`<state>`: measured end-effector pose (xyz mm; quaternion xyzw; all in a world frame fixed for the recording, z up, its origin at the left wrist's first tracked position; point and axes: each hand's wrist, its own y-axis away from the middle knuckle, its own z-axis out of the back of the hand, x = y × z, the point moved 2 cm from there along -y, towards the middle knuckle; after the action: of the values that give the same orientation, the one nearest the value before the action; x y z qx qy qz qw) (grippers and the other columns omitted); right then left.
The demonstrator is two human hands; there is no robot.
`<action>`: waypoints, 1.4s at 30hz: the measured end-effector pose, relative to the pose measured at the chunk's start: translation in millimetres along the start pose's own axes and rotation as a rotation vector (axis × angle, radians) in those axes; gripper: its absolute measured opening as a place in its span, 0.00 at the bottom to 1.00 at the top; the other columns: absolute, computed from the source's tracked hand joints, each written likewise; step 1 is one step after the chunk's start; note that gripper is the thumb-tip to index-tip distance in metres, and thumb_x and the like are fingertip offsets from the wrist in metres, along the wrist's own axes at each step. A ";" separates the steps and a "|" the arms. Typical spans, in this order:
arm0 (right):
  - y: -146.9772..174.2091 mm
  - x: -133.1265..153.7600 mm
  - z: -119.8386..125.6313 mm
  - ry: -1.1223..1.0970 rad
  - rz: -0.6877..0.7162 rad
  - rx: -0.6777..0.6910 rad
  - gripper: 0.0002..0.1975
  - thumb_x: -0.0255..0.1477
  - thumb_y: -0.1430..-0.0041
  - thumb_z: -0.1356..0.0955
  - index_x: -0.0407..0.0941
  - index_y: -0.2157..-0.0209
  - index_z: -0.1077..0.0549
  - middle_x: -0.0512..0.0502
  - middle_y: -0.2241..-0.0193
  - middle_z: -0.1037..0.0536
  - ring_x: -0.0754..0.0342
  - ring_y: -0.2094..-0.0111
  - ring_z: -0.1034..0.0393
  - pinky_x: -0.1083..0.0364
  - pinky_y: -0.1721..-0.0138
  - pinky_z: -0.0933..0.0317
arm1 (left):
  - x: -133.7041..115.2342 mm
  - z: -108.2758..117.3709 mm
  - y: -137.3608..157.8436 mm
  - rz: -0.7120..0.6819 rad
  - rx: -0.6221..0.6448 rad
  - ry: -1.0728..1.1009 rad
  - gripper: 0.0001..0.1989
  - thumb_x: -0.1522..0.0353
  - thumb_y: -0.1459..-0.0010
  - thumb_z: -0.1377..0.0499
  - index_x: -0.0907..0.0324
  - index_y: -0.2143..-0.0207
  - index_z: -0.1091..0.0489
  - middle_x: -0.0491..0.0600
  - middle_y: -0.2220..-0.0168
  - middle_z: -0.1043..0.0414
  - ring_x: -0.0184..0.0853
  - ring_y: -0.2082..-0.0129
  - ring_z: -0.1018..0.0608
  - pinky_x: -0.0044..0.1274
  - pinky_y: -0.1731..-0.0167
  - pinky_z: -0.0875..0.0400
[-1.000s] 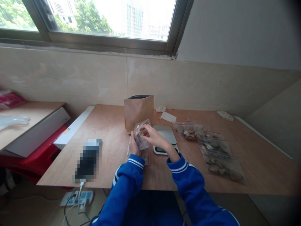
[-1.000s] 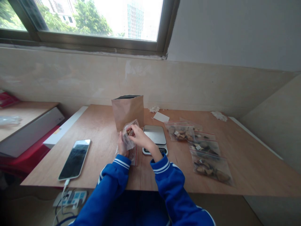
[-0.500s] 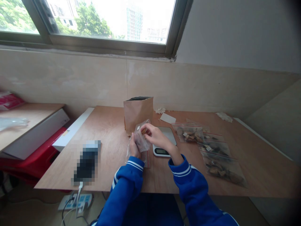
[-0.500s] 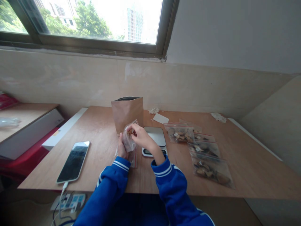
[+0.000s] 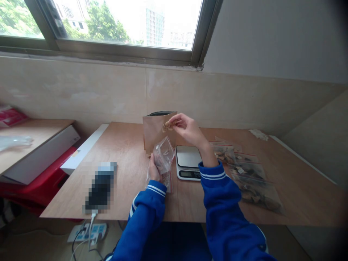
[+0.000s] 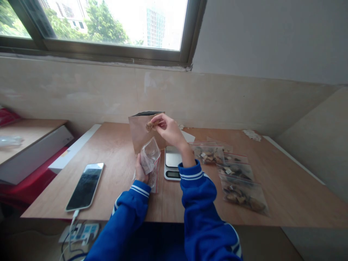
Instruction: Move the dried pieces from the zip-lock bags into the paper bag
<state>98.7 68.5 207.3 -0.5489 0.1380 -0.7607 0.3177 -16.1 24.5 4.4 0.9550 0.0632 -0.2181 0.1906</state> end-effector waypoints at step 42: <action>-101.6 -55.2 -52.2 0.157 0.108 -0.079 0.11 0.23 0.43 0.38 0.46 0.59 0.34 0.45 0.58 0.26 0.53 0.56 0.31 0.53 0.51 0.35 | -2.4 -5.1 5.2 -0.034 -0.037 -0.046 0.16 0.61 0.39 0.44 0.63 0.58 0.23 0.55 0.60 0.20 0.40 0.57 0.19 0.30 0.50 0.28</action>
<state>27.7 173.5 204.0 -0.4914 0.2215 -0.7773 0.3245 -15.2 21.6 11.5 0.9449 0.0789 -0.2420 0.2058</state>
